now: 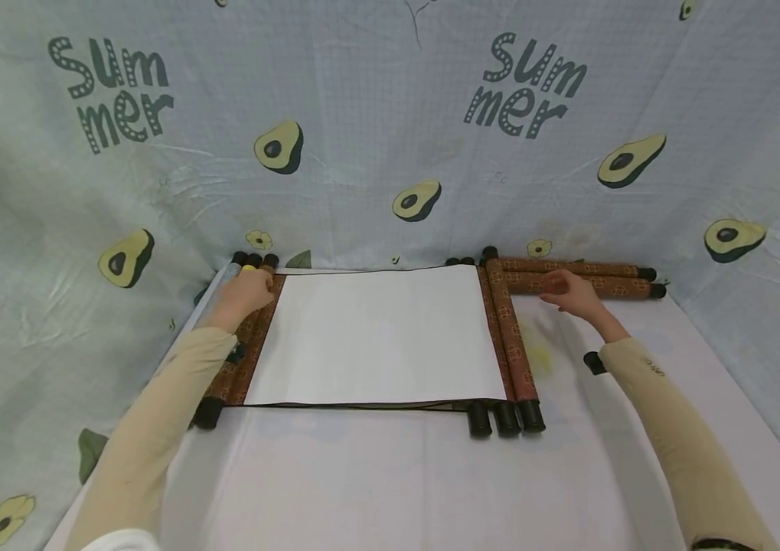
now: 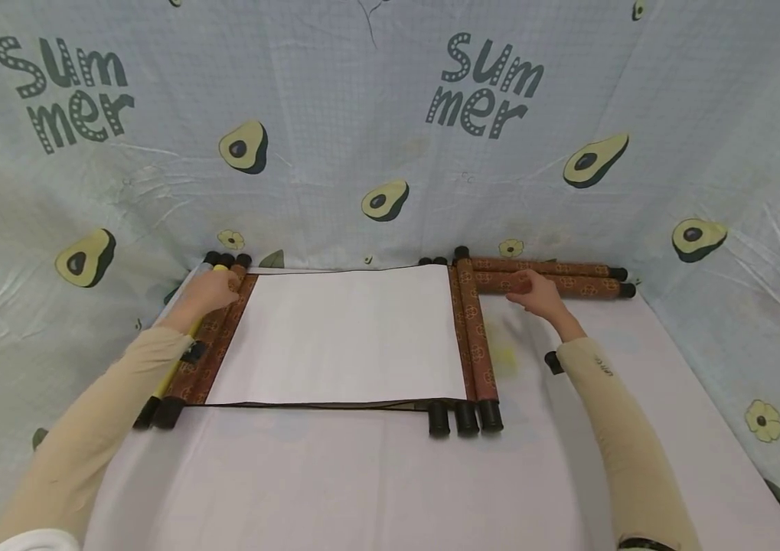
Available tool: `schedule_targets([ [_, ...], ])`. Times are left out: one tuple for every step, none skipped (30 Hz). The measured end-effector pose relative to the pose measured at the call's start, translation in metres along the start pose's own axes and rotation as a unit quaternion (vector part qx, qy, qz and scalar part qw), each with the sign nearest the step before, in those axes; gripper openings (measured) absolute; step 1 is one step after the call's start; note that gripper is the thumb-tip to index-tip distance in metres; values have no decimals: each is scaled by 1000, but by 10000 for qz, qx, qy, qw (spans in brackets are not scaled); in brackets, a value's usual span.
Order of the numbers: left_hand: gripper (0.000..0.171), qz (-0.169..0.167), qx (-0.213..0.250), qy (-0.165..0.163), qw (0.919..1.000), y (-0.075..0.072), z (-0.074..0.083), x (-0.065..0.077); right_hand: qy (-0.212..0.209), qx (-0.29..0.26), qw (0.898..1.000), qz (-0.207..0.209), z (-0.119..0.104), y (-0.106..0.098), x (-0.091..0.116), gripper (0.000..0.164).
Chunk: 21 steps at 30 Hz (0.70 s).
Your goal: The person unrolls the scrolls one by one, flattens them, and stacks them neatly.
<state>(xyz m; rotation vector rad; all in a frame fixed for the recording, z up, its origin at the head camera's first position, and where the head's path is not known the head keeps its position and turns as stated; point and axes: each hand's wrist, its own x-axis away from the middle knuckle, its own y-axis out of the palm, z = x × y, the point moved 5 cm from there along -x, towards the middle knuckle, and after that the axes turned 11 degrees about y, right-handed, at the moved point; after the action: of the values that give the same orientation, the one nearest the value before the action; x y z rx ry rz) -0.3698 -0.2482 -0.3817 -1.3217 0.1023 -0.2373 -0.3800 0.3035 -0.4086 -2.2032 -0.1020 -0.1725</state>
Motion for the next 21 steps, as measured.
schedule_targets([
  [26,44,19,94,9999,-1,7,0,-19,20,10000,42,0,-3,0,55],
  [27,93,13,214,9997,-1,13,0,-34,43,10000,77,0,-6,0,55],
  [29,154,37,332,9993,0,19,-1,-35,47,9999,99,1,-8,0,55],
  [30,185,40,412,9990,1,25,-2,-37,57,9999,119,1,-11,0,55],
  [31,243,53,543,9982,3,31,-3,-37,72,9999,144,1,-13,1,55],
  [32,283,43,654,9974,5,36,-4,-27,83,9998,159,1,-15,1,55],
  [33,350,13,788,9963,7,43,-6,-20,96,9998,189,2,-17,2,55],
  [33,413,1,896,9951,9,49,-6,-23,138,9996,230,2,-19,2,55],
  [33,497,3,1030,9934,11,56,-7,-37,185,9995,267,3,-21,1,55],
  [33,582,-37,1164,9915,13,64,-7,-69,252,9992,305,3,-22,1,54],
  [33,665,-62,1283,9895,15,72,-6,-105,324,9989,331,3,-24,0,54],
  [32,737,-110,1385,9875,17,80,-6,-161,434,9983,363,3,-25,-2,53],
  [32,811,-128,1505,9852,19,89,-5,-223,540,9975,389,3,-25,-3,53],
  [31,906,-164,1647,9820,22,98,-3,-284,702,9962,426,4,-26,-4,52],
  [30,966,-202,1802,9787,24,108,-2,-333,856,9947,460,4,-27,-6,51],
  [29,1010,-259,1931,9756,26,118,0,-375,1034,9927,503,4,-27,-7,50],
  [29,1050,-292,2075,9721,29,128,1,-416,1239,9899,541,4,-28,-8,50],
  [28,1131,-364,2254,9670,32,138,3,-443,1466,9864,596,4,-28,-9,50],
  [28,1211,-431,2448,9610,35,148,6,-467,1680,9825,658,4,-28,-9,50],
  [27,1302,-494,2646,9542,37,159,9,-491,1911,9777,720,5,-29,-10,51],
  [27,1391,-571,2832,9472,40,169,12,-511,2115,9731,759,5,-29,-11,51],
])
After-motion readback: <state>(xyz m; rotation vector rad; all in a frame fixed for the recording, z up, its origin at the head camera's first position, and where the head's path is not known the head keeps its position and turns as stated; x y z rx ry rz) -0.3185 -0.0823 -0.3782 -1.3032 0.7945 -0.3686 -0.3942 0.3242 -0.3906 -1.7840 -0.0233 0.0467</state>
